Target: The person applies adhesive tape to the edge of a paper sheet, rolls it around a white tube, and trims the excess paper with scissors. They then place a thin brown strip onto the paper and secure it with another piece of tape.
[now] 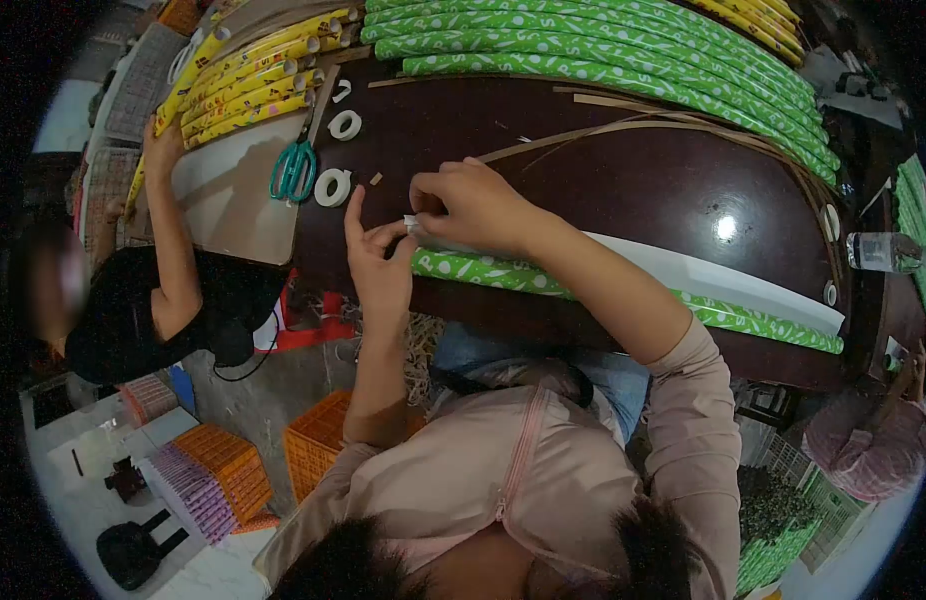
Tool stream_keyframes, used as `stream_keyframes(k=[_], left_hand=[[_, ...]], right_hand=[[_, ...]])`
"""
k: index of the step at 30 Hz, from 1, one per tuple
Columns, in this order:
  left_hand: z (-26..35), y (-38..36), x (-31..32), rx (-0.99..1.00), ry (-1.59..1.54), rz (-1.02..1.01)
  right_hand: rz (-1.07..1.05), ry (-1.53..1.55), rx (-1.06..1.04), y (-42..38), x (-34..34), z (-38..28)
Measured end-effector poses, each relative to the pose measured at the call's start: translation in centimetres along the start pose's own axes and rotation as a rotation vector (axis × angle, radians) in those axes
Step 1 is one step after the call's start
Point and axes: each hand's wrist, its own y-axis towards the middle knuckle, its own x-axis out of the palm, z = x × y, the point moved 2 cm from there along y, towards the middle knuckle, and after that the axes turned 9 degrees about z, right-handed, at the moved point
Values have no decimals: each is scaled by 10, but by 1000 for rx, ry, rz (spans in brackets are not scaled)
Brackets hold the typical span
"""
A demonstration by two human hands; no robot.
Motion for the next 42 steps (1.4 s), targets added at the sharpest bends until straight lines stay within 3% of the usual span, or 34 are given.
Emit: stream_keyframes(k=[2, 15, 18, 20, 23, 30, 32, 42], left_hand=[[-3, 1, -1, -96, -117, 22], [-5, 2, -3, -138, -146, 30], [-3, 1, -5, -104, -70, 7], [3, -1, -4, 81, 90, 23], [2, -2, -3, 183, 229, 47], [-4, 2, -5, 128, 138, 41], [-4, 3, -6, -14, 2, 34], [-2, 0, -5, -21, -46, 27]], right_hand=[[-21, 2, -68, 0, -1, -1], [-6, -84, -204, 0, -3, -7], [-9, -130, -195, 0, -4, -7], [13, -132, -208, 0, -4, -8], [69, -123, -271, 0, -2, -7], [144, -177, -400, 1, 5, -6], [130, -192, -399, 1, 5, -6], [119, -279, -386, 2, 6, -11]])
